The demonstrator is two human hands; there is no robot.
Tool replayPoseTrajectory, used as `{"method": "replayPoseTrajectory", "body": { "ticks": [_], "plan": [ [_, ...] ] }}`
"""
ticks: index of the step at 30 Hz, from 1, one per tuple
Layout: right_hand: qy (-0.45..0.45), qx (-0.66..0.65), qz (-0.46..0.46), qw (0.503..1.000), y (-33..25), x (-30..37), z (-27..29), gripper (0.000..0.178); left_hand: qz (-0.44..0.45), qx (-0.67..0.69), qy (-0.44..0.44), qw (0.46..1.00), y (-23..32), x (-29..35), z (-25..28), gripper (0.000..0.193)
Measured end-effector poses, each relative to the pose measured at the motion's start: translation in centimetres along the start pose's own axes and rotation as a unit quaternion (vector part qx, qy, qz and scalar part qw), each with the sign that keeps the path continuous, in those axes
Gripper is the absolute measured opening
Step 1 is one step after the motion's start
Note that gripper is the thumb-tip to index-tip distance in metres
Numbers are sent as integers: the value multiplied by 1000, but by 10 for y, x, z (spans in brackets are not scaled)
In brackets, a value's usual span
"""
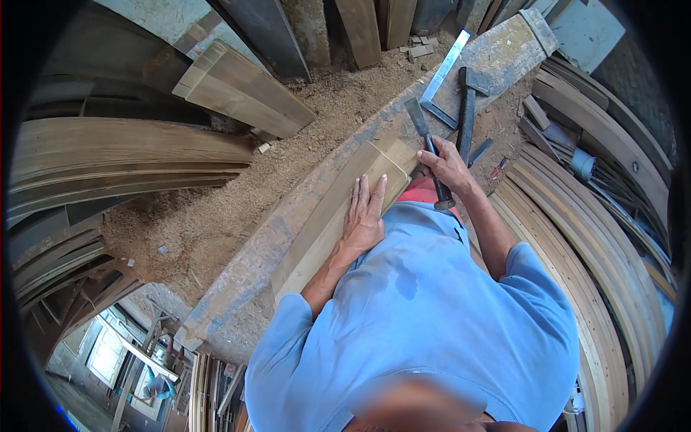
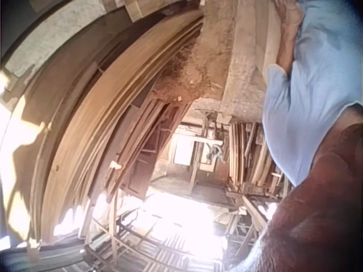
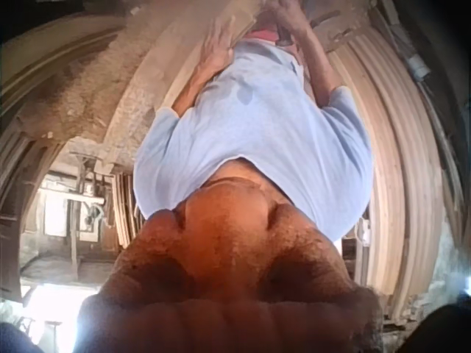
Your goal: The person chisels a joint into a wooden plank by striking the chisel with a heavy wooden mallet, occasionally checking the fit with a square.
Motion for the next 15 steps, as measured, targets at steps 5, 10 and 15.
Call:
{"method": "replayPoseTrajectory", "body": {
  "ticks": [5, 10, 15],
  "plan": [
    [-5, 9, -1, 1000, -5, -1, 1, 23, -2, -8, 2, 1000, 2, -2, 4, 94],
    [-9, 22, 4, 1000, -5, -4, 0, 24, 1, -3, -8, 1000, 0, -2, 6, 95],
    [-10, 26, -7, 1000, -7, -1, 0, 25, -6, 6, -20, 1000, 0, -4, 6, 97]
  ]
}}
Point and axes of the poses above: each hand's wrist, its own x-axis away from the middle knuckle, its own z-axis out of the back of the hand, y = z × x, the point moved 8 cm from there along -x, towards the middle knuckle, and after that the axes turned 6 degrees about -z, right-handed, at the moved point
